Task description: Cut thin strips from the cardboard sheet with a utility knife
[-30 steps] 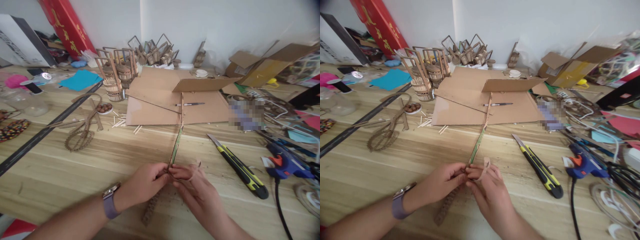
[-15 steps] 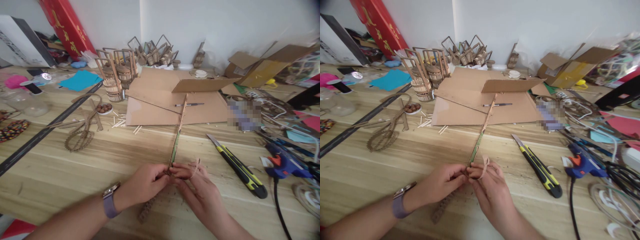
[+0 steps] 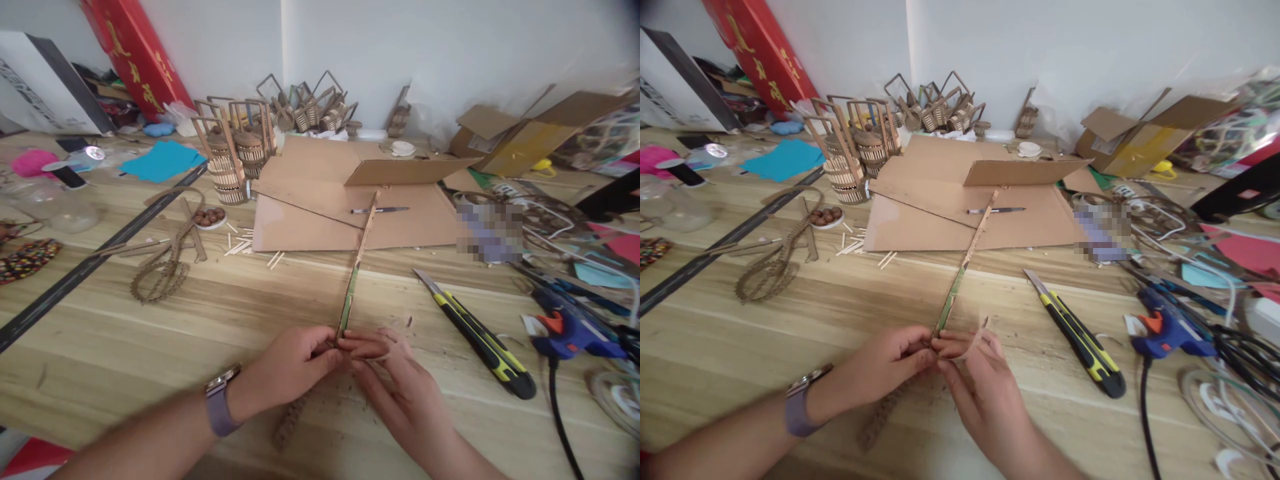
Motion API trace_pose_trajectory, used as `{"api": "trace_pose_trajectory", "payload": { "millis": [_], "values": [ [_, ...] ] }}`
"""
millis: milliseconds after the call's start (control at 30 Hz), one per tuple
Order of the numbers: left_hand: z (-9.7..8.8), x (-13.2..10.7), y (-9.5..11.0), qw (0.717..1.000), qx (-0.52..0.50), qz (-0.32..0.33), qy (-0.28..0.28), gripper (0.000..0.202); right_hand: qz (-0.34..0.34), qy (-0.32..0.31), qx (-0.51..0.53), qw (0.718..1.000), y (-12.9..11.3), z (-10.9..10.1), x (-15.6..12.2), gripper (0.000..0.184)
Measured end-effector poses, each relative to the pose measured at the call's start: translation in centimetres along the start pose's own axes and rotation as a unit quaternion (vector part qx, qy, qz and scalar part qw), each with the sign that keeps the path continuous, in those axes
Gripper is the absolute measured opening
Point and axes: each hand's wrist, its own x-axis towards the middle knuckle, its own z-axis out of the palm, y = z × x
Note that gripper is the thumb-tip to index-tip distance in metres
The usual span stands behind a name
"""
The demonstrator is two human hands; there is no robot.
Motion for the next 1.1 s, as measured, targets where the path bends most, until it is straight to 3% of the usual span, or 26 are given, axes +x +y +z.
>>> {"api": "trace_pose_trajectory", "payload": {
  "millis": [633,867,1100],
  "values": [
    [-0.06,-0.05,0.17,0.999,0.042,0.023,0.006,0.023,-0.019,-0.008,-0.039,0.999,0.15,-0.16,0.21,0.015],
    [-0.17,-0.23,0.35,0.998,0.055,0.006,-0.008,0.027,0.034,0.003,-0.018,0.999,0.22,-0.25,-0.02,0.014],
    [0.00,-0.03,0.04,1.000,0.009,0.022,0.000,0.025,0.012,0.015,-0.008,1.000,0.17,-0.03,-0.07,0.014]
  ]
}}
